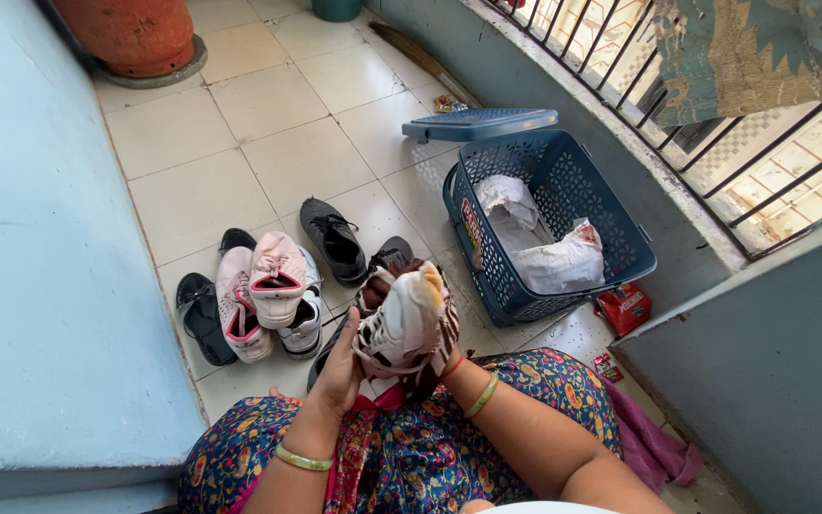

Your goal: The person sits on a tiled floor and cleans a pair of white sneakers using a cloth. They wipe the exterior surfaces of the shoes, tie the laces, and then proceed to clean a pair of pink sneakers in a similar manner.

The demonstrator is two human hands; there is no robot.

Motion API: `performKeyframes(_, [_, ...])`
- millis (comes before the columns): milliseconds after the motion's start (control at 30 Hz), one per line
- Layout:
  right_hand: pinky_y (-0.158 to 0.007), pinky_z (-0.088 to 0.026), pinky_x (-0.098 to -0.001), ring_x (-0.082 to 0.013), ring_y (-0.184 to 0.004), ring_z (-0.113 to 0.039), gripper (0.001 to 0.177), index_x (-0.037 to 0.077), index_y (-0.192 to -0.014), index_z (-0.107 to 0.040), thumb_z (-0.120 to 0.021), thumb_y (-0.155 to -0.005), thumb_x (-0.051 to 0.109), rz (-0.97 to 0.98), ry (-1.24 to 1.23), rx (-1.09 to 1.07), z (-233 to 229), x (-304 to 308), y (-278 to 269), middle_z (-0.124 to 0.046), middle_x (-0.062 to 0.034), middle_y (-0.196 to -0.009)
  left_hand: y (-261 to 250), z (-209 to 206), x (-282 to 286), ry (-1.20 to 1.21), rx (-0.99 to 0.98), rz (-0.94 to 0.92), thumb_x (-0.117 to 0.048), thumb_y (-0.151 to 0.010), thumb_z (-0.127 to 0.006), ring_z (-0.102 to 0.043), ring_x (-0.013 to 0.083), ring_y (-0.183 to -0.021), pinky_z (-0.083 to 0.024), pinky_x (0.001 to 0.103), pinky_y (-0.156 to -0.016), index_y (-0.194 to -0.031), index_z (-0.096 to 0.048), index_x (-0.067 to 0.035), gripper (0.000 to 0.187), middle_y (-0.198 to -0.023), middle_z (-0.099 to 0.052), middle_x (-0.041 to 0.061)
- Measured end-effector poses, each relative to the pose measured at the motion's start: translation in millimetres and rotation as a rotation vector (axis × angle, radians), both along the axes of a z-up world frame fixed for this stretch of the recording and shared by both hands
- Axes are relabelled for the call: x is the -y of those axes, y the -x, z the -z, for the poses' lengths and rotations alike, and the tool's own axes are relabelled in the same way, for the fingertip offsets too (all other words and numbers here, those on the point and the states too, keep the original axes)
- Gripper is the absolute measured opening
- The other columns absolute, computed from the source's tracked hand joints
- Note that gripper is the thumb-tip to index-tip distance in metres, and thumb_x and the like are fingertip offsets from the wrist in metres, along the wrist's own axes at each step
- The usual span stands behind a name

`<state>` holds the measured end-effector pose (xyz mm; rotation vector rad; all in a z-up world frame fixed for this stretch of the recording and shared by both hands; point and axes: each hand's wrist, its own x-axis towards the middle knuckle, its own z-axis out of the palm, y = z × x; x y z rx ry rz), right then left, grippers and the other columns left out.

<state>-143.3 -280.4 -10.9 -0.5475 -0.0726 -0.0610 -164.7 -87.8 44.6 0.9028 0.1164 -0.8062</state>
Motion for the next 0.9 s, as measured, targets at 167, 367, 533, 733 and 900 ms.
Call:
performKeyframes(167, [-0.115, -0.043, -0.0361, -0.0248, -0.127, -0.058, 0.044, -0.002, -0.148, -0.044, -0.049, -0.114, 0.025, -0.082, -0.273, 0.151, 1, 1, 6, -0.058, -0.0161, -0.140, -3, 8, 4, 0.142, -0.227, -0.165, -0.035, -0.090, -0.067, -0.064, 0.0297, -0.121, -0.052, 0.047, -0.103, -0.135, -0.059, -0.005, 0.055, -0.131, -0.069, 0.012])
performKeyframes(367, [-0.113, -0.046, -0.0354, -0.0243, -0.128, -0.058, 0.041, -0.003, -0.148, -0.046, -0.050, -0.113, 0.019, 0.144, 0.298, 0.099, -6, 7, 26, -0.058, -0.0156, -0.140, -14, 18, -5, 0.110, -0.047, -0.289, -0.019, -0.090, -0.075, -0.066, 0.0251, -0.111, -0.055, 0.042, -0.095, -0.134, -0.061, -0.001, 0.049, -0.124, -0.069, 0.012])
performKeyframes(533, [-0.110, -0.048, -0.0359, -0.0242, -0.126, -0.059, 0.041, -0.001, -0.147, -0.045, -0.049, -0.111, 0.018, 0.084, 0.303, -0.032, -6, 17, 14, -0.059, -0.0146, -0.139, -6, 2, -9, 0.184, 0.210, -0.285, -0.013, -0.092, -0.077, -0.065, 0.0191, -0.110, -0.051, 0.037, -0.092, -0.138, -0.058, 0.001, 0.052, -0.125, -0.068, 0.008])
performKeyframes(733, [-0.107, -0.049, -0.0365, -0.0240, -0.124, -0.060, 0.041, 0.002, -0.146, -0.045, -0.048, -0.108, 0.017, 0.045, 0.199, -0.020, -7, 17, 10, -0.059, -0.0133, -0.137, 6, -18, -8, 0.422, 0.144, -0.130, -0.029, -0.091, -0.074, -0.060, 0.0239, -0.130, -0.044, 0.041, -0.112, -0.145, -0.049, 0.000, 0.067, -0.140, -0.064, 0.012])
performKeyframes(900, [-0.104, -0.051, -0.0370, -0.0238, -0.122, -0.060, 0.041, 0.004, -0.146, -0.044, -0.047, -0.106, 0.016, -0.076, 0.197, -0.048, -20, -1, 23, -0.060, -0.0123, -0.136, 16, -20, 1, 0.579, 0.010, -0.200, -0.038, -0.094, -0.072, -0.059, 0.0299, -0.129, -0.044, 0.047, -0.110, -0.147, -0.046, 0.001, 0.071, -0.141, -0.061, 0.016])
